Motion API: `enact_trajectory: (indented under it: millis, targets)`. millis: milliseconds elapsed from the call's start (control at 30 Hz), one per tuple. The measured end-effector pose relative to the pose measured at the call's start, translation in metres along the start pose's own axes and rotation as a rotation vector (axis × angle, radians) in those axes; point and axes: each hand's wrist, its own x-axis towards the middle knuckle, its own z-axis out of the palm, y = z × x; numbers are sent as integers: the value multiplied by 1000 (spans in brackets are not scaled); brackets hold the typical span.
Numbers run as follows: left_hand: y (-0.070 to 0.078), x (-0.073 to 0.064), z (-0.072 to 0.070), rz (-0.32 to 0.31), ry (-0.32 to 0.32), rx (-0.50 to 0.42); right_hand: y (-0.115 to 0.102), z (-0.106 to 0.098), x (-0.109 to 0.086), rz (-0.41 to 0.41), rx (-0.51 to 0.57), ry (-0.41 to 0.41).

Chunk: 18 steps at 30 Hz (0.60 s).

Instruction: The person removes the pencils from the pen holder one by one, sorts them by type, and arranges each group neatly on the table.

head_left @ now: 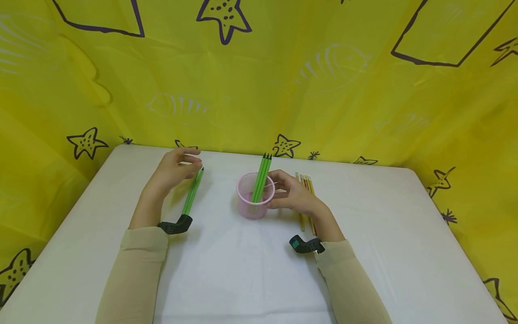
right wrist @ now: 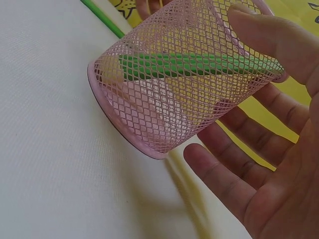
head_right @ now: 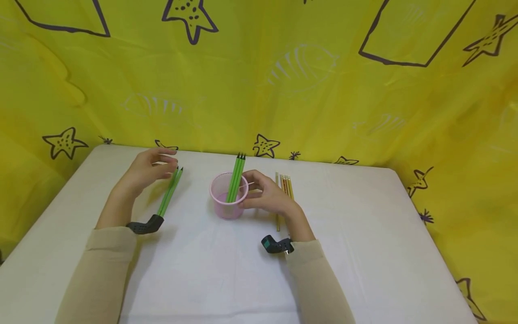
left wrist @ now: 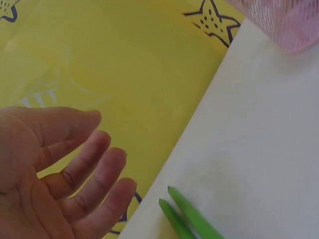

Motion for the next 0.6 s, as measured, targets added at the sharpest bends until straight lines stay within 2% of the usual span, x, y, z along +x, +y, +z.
enact_trajectory:
  millis: [267,467,600]
  targets:
    - [19,-1,17,46,-59,-204,0,2,1,-3,9,-7]
    - [30,-4,34,94,-111,-255,1,4,1,-5,20,-10]
    - [36,-5,47,125,-139,-252,0,6,2,-6,29,-16]
